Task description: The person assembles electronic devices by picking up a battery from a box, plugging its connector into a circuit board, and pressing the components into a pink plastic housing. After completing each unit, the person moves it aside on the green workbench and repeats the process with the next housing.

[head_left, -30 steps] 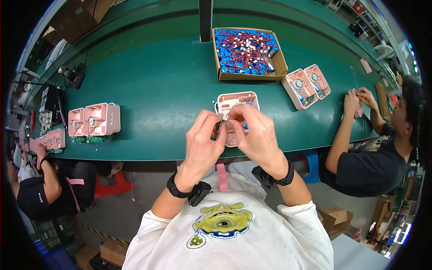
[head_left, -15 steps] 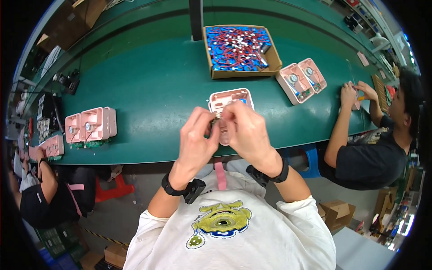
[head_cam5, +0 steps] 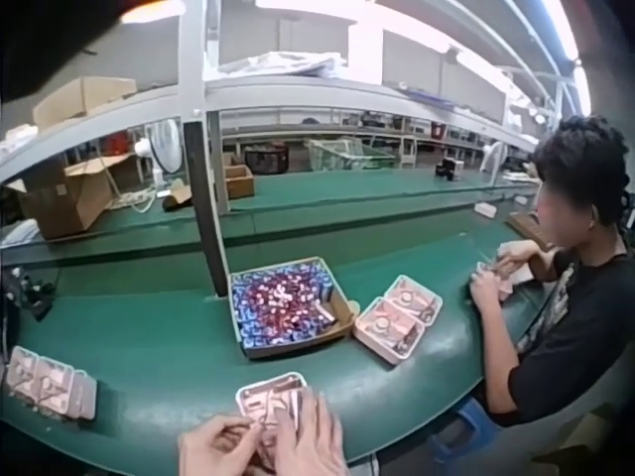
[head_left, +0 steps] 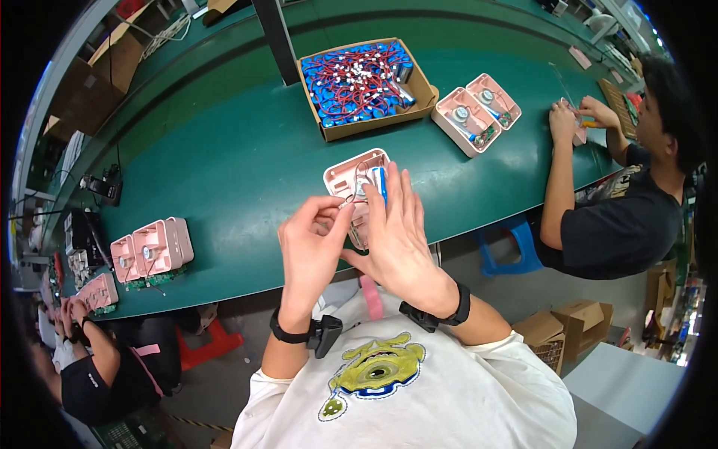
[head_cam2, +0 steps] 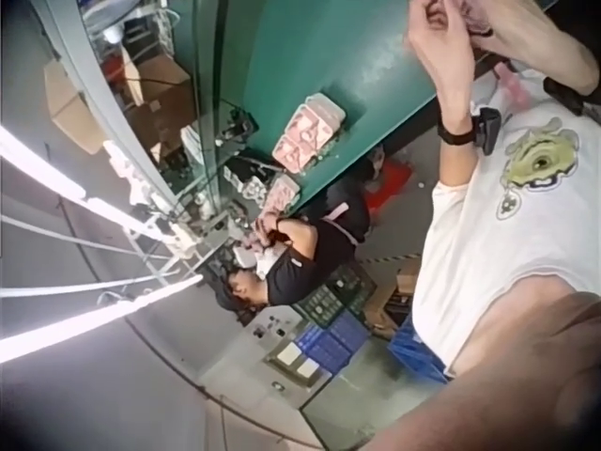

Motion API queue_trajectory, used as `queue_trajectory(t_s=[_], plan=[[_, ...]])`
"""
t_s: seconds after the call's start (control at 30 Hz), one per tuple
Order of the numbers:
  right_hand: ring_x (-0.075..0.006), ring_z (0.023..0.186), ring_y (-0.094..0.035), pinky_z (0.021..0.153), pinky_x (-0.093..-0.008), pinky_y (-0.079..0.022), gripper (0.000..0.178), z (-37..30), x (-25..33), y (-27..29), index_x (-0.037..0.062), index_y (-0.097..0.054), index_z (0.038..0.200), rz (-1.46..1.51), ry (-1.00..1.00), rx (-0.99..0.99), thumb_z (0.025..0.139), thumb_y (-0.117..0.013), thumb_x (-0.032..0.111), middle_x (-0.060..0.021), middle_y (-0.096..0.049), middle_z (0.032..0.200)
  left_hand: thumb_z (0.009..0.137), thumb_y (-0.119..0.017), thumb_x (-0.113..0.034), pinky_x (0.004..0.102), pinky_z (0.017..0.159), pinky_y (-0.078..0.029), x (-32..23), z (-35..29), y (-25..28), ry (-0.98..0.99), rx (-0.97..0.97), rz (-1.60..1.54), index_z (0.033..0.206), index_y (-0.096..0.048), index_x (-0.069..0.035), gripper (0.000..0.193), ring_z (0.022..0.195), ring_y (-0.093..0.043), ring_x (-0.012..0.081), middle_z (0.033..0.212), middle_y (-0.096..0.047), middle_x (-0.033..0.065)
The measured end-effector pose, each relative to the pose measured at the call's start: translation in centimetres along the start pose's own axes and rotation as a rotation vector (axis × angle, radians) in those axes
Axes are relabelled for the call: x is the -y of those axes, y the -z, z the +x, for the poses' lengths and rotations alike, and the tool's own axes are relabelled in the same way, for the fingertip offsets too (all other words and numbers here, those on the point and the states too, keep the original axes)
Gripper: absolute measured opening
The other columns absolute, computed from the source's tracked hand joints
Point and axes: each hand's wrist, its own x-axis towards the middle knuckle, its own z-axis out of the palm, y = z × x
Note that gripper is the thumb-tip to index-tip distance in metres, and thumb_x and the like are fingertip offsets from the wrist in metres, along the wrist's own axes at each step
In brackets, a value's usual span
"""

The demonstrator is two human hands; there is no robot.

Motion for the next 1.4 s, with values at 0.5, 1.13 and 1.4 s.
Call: queue_trajectory(t_s=[0.5, 1.13, 1.4], plan=[[-0.0546, 0.131, -0.045, 0.109, -0.0609, -0.04, 0.082, 1.4, -1.0, 0.9, -0.009, -0.044, 0.139, -0.071, 0.013, -0.142, 0.076, -0.087, 0.022, -0.0388, -0.037, 0.15, 0.099, -0.071, -0.004, 0.0229, 0.064, -0.047, 2.1, 0.0, 3.2, -0.234, -0.146, 0.089, 0.113, -0.076, 0.001, 0.015, 0.076, -0.057, 0.0089, 0.093, -0.058, 0.0034], [-0.045, 0.131, -0.051, 0.112, -0.0538, -0.042, 0.077, 6.6, -19.4, 2.7, 0.0008, -0.053, 0.14, -0.369, 0.008, -0.32, 0.074, -0.086, 0.021, -0.0223, -0.057, 0.14, 0.096, -0.078, -0.016, 0.0274, 0.07, -0.055, 6.9, 0.4, 1.9, 0.08, 0.111, 0.037, 0.139, -0.058, 0.004, 0.051, 0.091, -0.068, 0.0157, 0.113, -0.069, 0.0134], [-0.0387, 0.107, -0.067, 0.092, -0.046, -0.056, 0.03, 3.4, -9.0, 3.8, 0.0016, -0.068, 0.113, 0.1, 0.355, -0.218, 0.085, -0.076, 0.007, -0.015, -0.067, 0.126, 0.095, -0.079, -0.01, 0.0241, 0.064, -0.054, 7.2, 2.1, 1.2, 0.169, 0.127, -0.126, 0.124, -0.063, 0.001, 0.035, 0.087, -0.068, 0.0094, 0.1, -0.071, 0.005]])
